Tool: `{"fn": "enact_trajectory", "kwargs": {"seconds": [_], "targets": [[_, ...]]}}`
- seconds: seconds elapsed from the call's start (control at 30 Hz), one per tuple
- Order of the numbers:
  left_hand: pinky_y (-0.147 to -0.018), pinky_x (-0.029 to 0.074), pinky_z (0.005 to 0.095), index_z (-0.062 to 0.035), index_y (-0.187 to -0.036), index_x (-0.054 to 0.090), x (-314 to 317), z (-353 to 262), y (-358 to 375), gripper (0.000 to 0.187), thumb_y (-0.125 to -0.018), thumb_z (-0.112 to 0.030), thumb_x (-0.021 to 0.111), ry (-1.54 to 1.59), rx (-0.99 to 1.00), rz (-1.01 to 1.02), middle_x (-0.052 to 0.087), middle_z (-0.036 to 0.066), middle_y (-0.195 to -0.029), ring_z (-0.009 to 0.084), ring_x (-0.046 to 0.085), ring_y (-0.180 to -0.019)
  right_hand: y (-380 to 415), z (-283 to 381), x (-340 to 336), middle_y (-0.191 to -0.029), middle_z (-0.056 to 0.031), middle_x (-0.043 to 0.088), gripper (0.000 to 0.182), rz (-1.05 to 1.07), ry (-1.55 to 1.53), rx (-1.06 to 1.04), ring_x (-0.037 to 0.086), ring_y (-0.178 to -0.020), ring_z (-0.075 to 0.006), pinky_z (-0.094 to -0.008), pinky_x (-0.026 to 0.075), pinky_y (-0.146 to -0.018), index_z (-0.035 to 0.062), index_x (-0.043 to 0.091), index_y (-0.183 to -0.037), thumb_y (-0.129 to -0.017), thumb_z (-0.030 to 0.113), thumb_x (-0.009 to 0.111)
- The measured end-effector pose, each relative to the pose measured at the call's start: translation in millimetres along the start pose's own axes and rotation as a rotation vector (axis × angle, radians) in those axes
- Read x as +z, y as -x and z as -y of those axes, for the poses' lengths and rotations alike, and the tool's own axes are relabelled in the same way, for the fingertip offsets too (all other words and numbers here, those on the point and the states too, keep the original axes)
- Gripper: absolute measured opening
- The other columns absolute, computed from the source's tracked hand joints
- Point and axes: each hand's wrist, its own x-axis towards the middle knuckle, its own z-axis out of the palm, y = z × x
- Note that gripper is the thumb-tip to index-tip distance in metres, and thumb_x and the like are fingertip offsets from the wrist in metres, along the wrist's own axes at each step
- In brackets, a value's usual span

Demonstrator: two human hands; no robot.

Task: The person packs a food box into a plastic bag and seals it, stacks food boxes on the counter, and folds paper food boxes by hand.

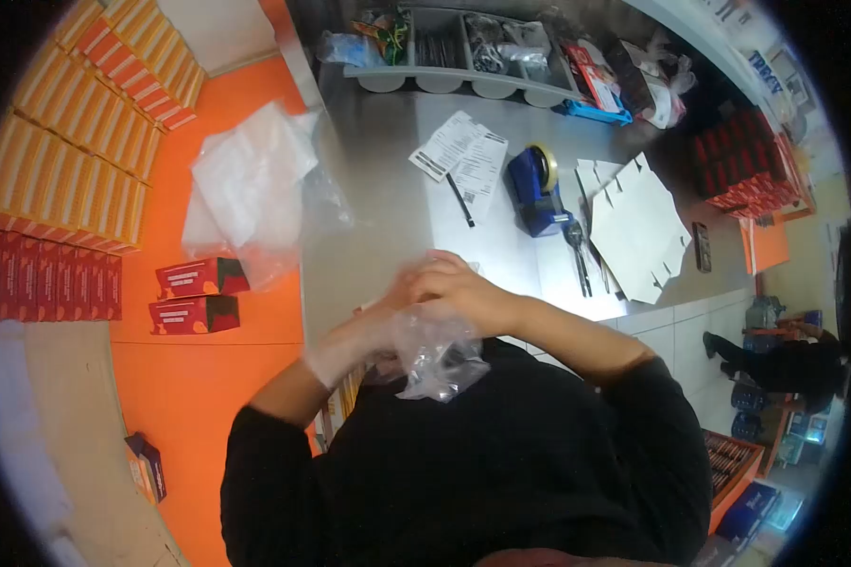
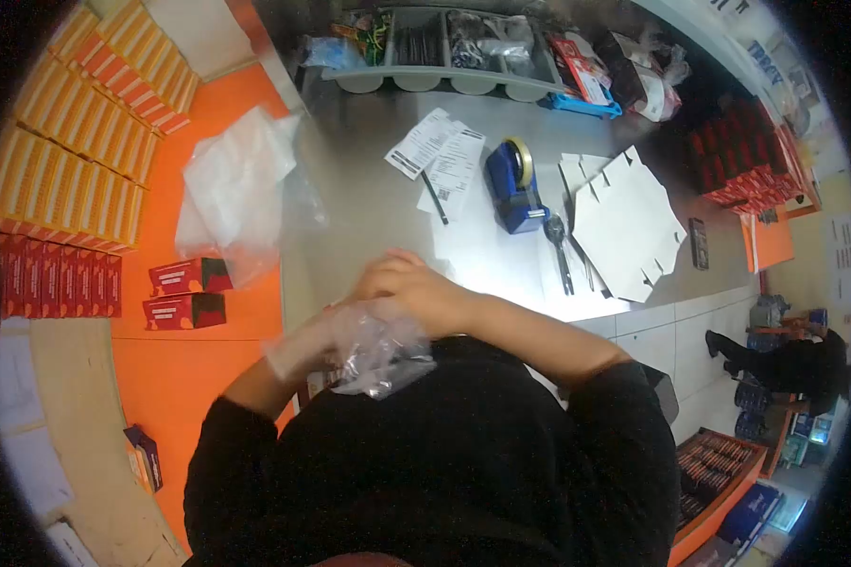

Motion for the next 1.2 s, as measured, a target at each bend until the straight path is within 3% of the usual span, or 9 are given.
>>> {"fn": "enact_trajectory", "kwargs": {"seconds": [0.13, 0.23, 0.37, 0.43, 0.67, 0.8, 0.97, 1.03, 1.2], "targets": [[-0.088, 0.041, 0.0341, -0.0025, -0.114, 0.051, 57, -35, -7, 0.043, -0.081, -0.030, 0.058, -0.001, 0.170, 0.121, 0.055, 0.013, -0.111, 0.0201, 0.053, -0.103, -16, -36, -29, -0.118, -0.0108, 0.052, 0.052, 0.694, -0.451, -0.071, 0.047, -0.114, -0.0289, -0.0462, 0.028, -0.102, 0.0073, 0.055, -0.115, -0.069, 0.030, 0.067], [-0.087, 0.042, 0.0344, -0.0025, -0.112, 0.052, 80, -43, -10, 0.041, -0.081, -0.028, 0.058, -0.013, 0.186, 0.107, 0.056, 0.013, -0.109, 0.0202, 0.054, -0.101, -5, -66, -38, -0.119, -0.0112, 0.052, 0.053, 0.343, -1.364, 0.269, 0.047, -0.112, -0.0252, -0.0399, 0.032, -0.099, 0.0043, 0.051, -0.117, -0.074, 0.030, 0.066], [-0.087, 0.042, 0.0348, -0.0025, -0.109, 0.053, 94, -47, -14, 0.037, -0.080, -0.026, 0.058, 0.000, 0.165, 0.002, 0.057, 0.012, -0.108, 0.0202, 0.055, -0.099, -22, -61, -7, -0.117, -0.0094, 0.053, 0.056, 0.708, -0.503, 0.258, 0.048, -0.109, -0.0204, -0.0326, 0.036, -0.094, 0.0092, 0.048, -0.121, -0.072, 0.027, 0.070], [-0.087, 0.043, 0.0350, -0.0025, -0.108, 0.054, 98, -53, -24, 0.036, -0.080, -0.025, 0.058, 0.020, 0.151, -0.090, 0.057, 0.012, -0.107, 0.0203, 0.055, -0.098, -21, -72, -24, -0.113, -0.0087, 0.053, 0.048, 0.652, -0.490, 0.197, 0.048, -0.107, -0.0181, -0.0324, 0.040, -0.090, 0.0110, 0.050, -0.117, -0.074, 0.020, 0.068], [-0.086, 0.044, 0.0358, -0.0025, -0.103, 0.057, 0, -28, -43, 0.030, -0.079, -0.021, 0.058, 0.246, -0.031, -0.552, 0.058, 0.011, -0.103, 0.0204, 0.056, -0.095, 32, -18, 38, -0.100, -0.0073, 0.053, 0.033, -0.979, -0.484, 0.501, 0.050, -0.102, -0.0172, -0.0297, 0.047, -0.079, 0.0048, 0.054, -0.105, -0.074, 0.007, 0.067], [-0.085, 0.044, 0.0362, -0.0025, -0.101, 0.058, -36, -65, -14, 0.027, -0.079, -0.019, 0.058, 0.170, 0.126, -0.515, 0.059, 0.011, -0.101, 0.0204, 0.057, -0.093, 73, -31, 22, -0.083, -0.0073, 0.057, 0.016, -0.618, -0.456, 0.368, 0.054, -0.088, -0.0207, -0.0306, 0.042, -0.079, 0.0070, 0.065, -0.082, -0.077, 0.022, 0.068], [-0.084, 0.045, 0.0367, -0.0025, -0.097, 0.060, 10, -101, -4, 0.024, -0.078, -0.017, 0.058, -0.616, 0.295, 0.359, 0.060, 0.010, -0.099, 0.0205, 0.058, -0.091, -9, -53, -22, -0.095, -0.0069, 0.061, 0.025, -0.549, -0.378, 0.280, 0.056, -0.089, -0.0159, -0.0281, 0.046, -0.074, 0.0087, 0.059, -0.099, -0.083, 0.028, 0.062], [-0.084, 0.045, 0.0370, -0.0025, -0.096, 0.061, 20, -87, -22, 0.022, -0.078, -0.016, 0.058, -0.824, 0.210, 0.437, 0.061, 0.010, -0.098, 0.0205, 0.059, -0.090, -25, -71, -13, -0.097, -0.0052, 0.059, 0.021, -0.008, -1.251, 0.504, 0.054, -0.094, -0.0122, -0.0261, 0.044, -0.080, 0.0072, 0.055, -0.104, -0.086, 0.018, 0.059], [-0.083, 0.046, 0.0375, -0.0025, -0.093, 0.063, -3, -59, -29, 0.019, -0.077, -0.013, 0.058, -0.915, 0.161, 0.234, 0.062, 0.009, -0.096, 0.0206, 0.060, -0.088, 33, -57, 26, -0.090, -0.0053, 0.055, 0.017, -0.718, -1.194, 0.627, 0.053, -0.086, -0.0099, -0.0232, 0.045, -0.071, 0.0067, 0.046, -0.091, -0.083, 0.008, 0.062]]}}
